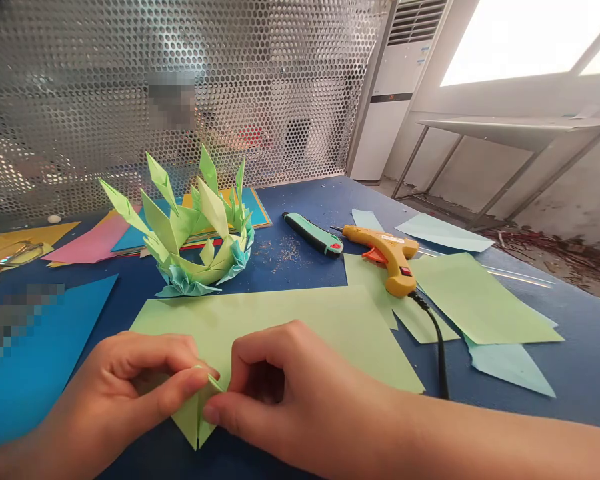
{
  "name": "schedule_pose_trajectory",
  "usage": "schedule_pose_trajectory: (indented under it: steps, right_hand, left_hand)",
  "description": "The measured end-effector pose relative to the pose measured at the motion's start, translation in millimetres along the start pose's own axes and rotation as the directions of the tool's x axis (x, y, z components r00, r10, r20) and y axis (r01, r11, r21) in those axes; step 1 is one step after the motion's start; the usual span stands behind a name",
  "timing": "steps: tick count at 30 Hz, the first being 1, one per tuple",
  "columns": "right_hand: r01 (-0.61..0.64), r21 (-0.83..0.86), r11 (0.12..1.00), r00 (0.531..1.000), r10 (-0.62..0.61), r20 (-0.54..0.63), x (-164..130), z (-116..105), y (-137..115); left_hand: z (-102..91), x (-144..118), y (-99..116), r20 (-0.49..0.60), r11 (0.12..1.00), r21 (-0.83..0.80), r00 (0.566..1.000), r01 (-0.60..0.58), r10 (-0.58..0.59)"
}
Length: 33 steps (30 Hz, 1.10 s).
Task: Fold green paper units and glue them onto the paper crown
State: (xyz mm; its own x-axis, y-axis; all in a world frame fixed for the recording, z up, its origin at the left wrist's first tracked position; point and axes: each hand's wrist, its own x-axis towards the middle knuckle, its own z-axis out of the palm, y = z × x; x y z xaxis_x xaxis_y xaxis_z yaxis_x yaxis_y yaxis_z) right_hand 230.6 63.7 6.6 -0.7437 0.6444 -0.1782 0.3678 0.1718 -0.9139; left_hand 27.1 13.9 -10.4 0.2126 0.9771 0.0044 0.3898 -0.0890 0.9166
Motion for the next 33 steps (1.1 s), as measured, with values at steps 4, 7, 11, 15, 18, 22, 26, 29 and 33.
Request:
schedule_pose_trajectory:
  steps: [4,7,11,15,18,22,26,29,33]
  right_hand:
    - [-0.018,0.094,0.995,1.0,0.02,-0.021,1.5,0.3,-0.5]
    - [-0.023,0.073,0.997,0.999,0.026,-0.042,1.8,0.5,-2.4]
    - [-0.014,0.033,0.999,0.999,0.015,-0.036,0.2,0.7,-3.3]
    - [0.005,0.059,0.998,0.999,-0.003,-0.042,-1.7,-0.6,-3.3]
    - [-0.002,0.115,0.993,0.998,0.008,-0.057,-1.5,-2.4,-3.2]
    - [-0.031,0.183,0.983,0.998,0.041,-0.046,1.0,-3.7,-1.1]
    - [-0.054,0.233,0.971,0.999,0.052,0.013,3.0,-5.1,1.0]
    - [-0.063,0.218,0.974,0.997,0.053,0.051,2.8,-7.0,0.8]
    - [-0.069,0.196,0.978,0.997,0.059,0.059,3.0,-7.1,-0.1]
  left_hand:
    - [-1.1,1.7,0.6,0.012,0.995,-0.085,0.998,0.055,-0.054]
    - [-1.1,1.7,0.6,0.016,0.978,-0.184,0.995,0.102,-0.101]
    - [0.4,0.9,0.7,0.033,0.969,-0.218,0.993,0.118,-0.113]
    - [1.9,1.7,1.0,0.075,0.938,-0.294,0.983,0.182,-0.168]
    - [2.8,4.2,1.4,0.081,0.882,-0.417,0.976,0.218,-0.203]
    - [2.3,6.0,1.4,0.096,0.833,-0.507,0.975,0.22,-0.199]
    - [-0.1,5.8,0.0,0.114,0.814,-0.524,0.968,0.25,-0.224]
    - [-1.0,5.6,-1.5,0.14,0.796,-0.547,0.965,0.261,-0.22]
    - [0.7,4.1,-4.4,0.129,0.821,-0.51,0.966,0.258,-0.223]
